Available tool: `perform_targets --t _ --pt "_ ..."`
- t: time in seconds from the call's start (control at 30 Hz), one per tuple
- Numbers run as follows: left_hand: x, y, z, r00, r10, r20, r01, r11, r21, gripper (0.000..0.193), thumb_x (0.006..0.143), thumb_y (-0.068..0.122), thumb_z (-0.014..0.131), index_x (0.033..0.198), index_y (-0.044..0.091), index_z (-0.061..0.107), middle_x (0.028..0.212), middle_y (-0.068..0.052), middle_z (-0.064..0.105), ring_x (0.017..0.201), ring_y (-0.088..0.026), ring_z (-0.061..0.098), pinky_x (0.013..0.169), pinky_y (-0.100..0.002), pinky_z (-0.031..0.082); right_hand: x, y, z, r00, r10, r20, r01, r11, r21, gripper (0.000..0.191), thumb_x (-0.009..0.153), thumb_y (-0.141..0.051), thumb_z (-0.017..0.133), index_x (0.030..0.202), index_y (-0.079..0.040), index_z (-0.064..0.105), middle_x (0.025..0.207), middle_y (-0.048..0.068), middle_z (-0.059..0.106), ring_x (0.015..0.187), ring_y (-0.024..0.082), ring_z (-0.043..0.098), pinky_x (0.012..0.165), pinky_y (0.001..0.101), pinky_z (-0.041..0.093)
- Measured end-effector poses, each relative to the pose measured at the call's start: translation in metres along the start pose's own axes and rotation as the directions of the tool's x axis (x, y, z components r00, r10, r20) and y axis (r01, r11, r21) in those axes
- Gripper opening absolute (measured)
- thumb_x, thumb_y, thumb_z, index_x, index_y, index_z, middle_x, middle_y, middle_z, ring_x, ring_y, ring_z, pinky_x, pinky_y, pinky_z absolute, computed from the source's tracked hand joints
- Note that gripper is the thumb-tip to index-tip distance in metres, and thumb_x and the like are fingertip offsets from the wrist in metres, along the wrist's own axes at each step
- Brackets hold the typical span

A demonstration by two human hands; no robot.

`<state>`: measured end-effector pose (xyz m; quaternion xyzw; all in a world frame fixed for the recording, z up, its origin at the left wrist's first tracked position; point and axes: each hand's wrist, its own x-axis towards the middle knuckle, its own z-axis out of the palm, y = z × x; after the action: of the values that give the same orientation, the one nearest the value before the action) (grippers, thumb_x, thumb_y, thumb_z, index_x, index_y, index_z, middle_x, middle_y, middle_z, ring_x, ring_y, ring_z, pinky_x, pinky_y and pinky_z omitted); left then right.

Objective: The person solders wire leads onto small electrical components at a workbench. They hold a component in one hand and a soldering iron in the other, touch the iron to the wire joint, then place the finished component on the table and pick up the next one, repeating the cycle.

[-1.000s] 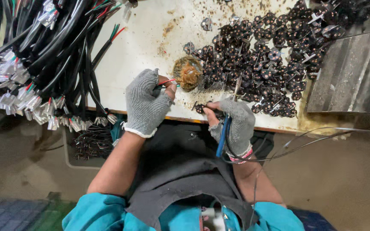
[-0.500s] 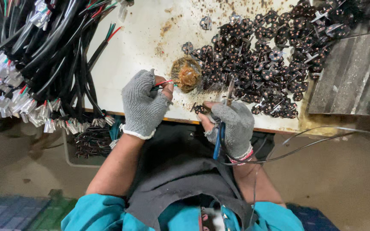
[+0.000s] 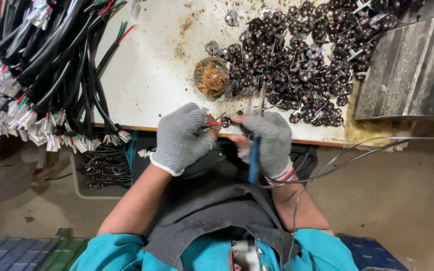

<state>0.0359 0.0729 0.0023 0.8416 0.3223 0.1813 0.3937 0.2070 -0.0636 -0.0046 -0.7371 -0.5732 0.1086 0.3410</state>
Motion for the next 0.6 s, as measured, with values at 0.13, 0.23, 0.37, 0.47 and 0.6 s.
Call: perform_targets --t 0.13,0.23,0.37,0.47,0.6 --pt "0.006 0.002 0.006 0.998 0.068 -0.004 -0.068 0.995 0.074 0.009 0.077 0.021 0.078 0.082 0.016 0.072 0.076 -0.007 0.062 0.066 -0.03 0.064 0.057 -0.042 0.048 -0.012 0.011 -0.012 0.997 -0.034 -0.064 0.045 0.983 0.177 0.06 0.103 -0.064 0.056 0.119 -0.007 0.064 0.091 0.004 0.073 0.085 0.028 0.068 0.082 0.0415 0.053" --pt "0.007 0.004 0.009 0.996 0.078 -0.033 -0.075 0.994 0.081 0.008 0.079 0.019 0.078 0.082 0.016 0.072 0.075 -0.007 0.061 0.065 -0.029 0.064 0.058 -0.042 0.049 -0.017 0.017 -0.015 0.994 -0.09 -0.055 0.09 0.996 0.005 0.067 0.102 -0.069 0.047 0.117 -0.008 0.069 0.083 0.006 0.067 0.081 0.032 0.065 0.077 0.0448 0.051" --pt "0.01 0.003 0.014 0.996 0.08 -0.041 -0.077 0.993 0.084 0.009 0.079 0.02 0.079 0.083 0.015 0.071 0.075 -0.007 0.06 0.066 -0.029 0.064 0.058 -0.042 0.049 -0.018 0.03 -0.01 0.982 -0.177 -0.069 0.177 0.984 -0.015 0.062 0.103 -0.065 0.048 0.11 -0.009 0.073 0.08 0.011 0.063 0.073 0.034 0.06 0.068 0.0456 0.045" --pt "0.012 0.002 0.017 0.994 0.098 -0.057 -0.091 0.989 0.113 0.01 0.079 0.019 0.078 0.083 0.015 0.07 0.075 -0.007 0.06 0.066 -0.03 0.064 0.058 -0.042 0.049 -0.018 0.039 -0.006 0.98 -0.196 -0.038 0.197 0.98 0.015 0.054 0.098 -0.061 0.055 0.096 -0.011 0.073 0.074 0.009 0.06 0.067 0.034 0.059 0.064 0.0453 0.044" --pt "0.013 0.002 0.021 0.994 0.091 -0.057 -0.081 0.984 0.162 0.009 0.077 0.018 0.076 0.082 0.015 0.069 0.074 -0.007 0.06 0.065 -0.03 0.063 0.057 -0.043 0.049 -0.019 0.043 -0.006 0.957 -0.283 -0.063 0.287 0.956 0.065 0.037 0.099 -0.049 0.066 0.091 -0.013 0.072 0.077 0.008 0.063 0.071 0.033 0.062 0.068 0.0451 0.047"
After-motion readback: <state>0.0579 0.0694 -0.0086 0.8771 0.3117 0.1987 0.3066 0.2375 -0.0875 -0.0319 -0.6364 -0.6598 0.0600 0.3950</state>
